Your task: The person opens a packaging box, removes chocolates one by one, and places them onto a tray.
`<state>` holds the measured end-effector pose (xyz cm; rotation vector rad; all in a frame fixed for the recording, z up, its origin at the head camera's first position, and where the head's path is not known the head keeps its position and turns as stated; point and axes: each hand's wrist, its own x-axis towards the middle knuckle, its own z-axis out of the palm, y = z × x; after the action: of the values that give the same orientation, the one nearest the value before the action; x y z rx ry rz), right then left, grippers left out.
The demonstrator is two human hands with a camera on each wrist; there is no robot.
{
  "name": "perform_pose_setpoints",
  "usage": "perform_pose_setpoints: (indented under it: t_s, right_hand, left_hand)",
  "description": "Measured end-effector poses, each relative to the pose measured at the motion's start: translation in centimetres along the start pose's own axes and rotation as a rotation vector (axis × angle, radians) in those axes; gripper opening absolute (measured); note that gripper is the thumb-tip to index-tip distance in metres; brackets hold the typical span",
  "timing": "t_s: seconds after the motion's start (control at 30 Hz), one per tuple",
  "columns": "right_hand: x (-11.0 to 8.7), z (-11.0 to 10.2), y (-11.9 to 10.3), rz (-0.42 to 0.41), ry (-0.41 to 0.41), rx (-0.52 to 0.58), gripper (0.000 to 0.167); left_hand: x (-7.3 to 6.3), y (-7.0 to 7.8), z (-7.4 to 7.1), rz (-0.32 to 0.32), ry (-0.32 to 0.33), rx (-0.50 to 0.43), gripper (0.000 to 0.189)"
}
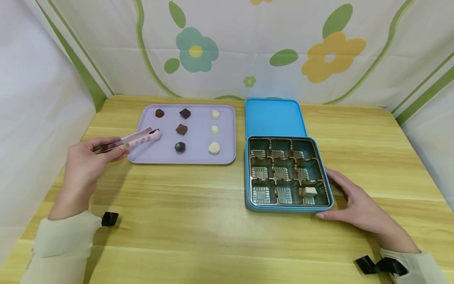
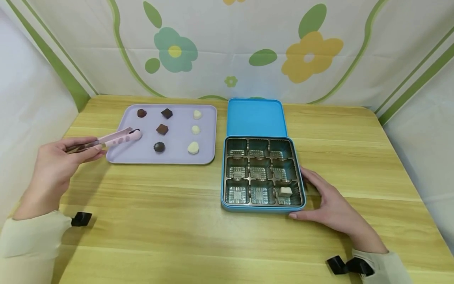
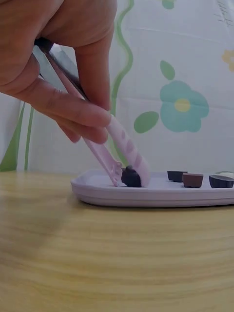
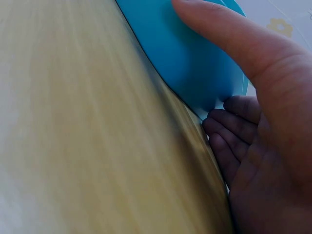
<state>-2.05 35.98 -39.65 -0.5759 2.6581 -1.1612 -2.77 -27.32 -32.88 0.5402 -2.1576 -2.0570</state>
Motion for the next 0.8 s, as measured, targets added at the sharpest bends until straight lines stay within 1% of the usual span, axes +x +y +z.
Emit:
perform_pose_setpoints:
  t_s: [0.23, 0.33, 0.4, 0.5, 0.63, 0.8]
  right_hand:
    - [-0.1, 0.1, 0.1, -0.003, 0.007, -0.004, 0.123]
    - [0.0, 0.0, 0.1, -0.005, 0.010, -0.002, 0.123]
    - [0.0, 0.0, 0.1, -0.007, 0.011, 0.001, 0.123]
    - [0.0, 0.0, 0.0, -0.010, 0.012, 0.005, 0.122]
    - [0.0, 0.0, -0.1, -0.003, 0.008, 0.002, 0.123]
    - [0.0, 0.1, -0.1, -0.002, 0.012, 0.006, 0.122]
  left_hand:
    - [0.4, -0.6, 0.5, -0.007, 0.035, -0.076, 0.026]
    - [0.5, -0.8, 0.6, -0.017, 0.037, -0.154, 0.024]
    - [0.6, -0.9, 0.7, -0.034, 0.028, -0.223, 0.022]
    - [0.8, -1.2, 0.8, -0.068, 0.010, -0.293, 0.021]
    - [1.2, -1.7, 0.6, -0.095, 0.007, -0.332, 0.021]
    - [1.5, -2.2, -0.1, -0.147, 0.009, -0.434, 0.018]
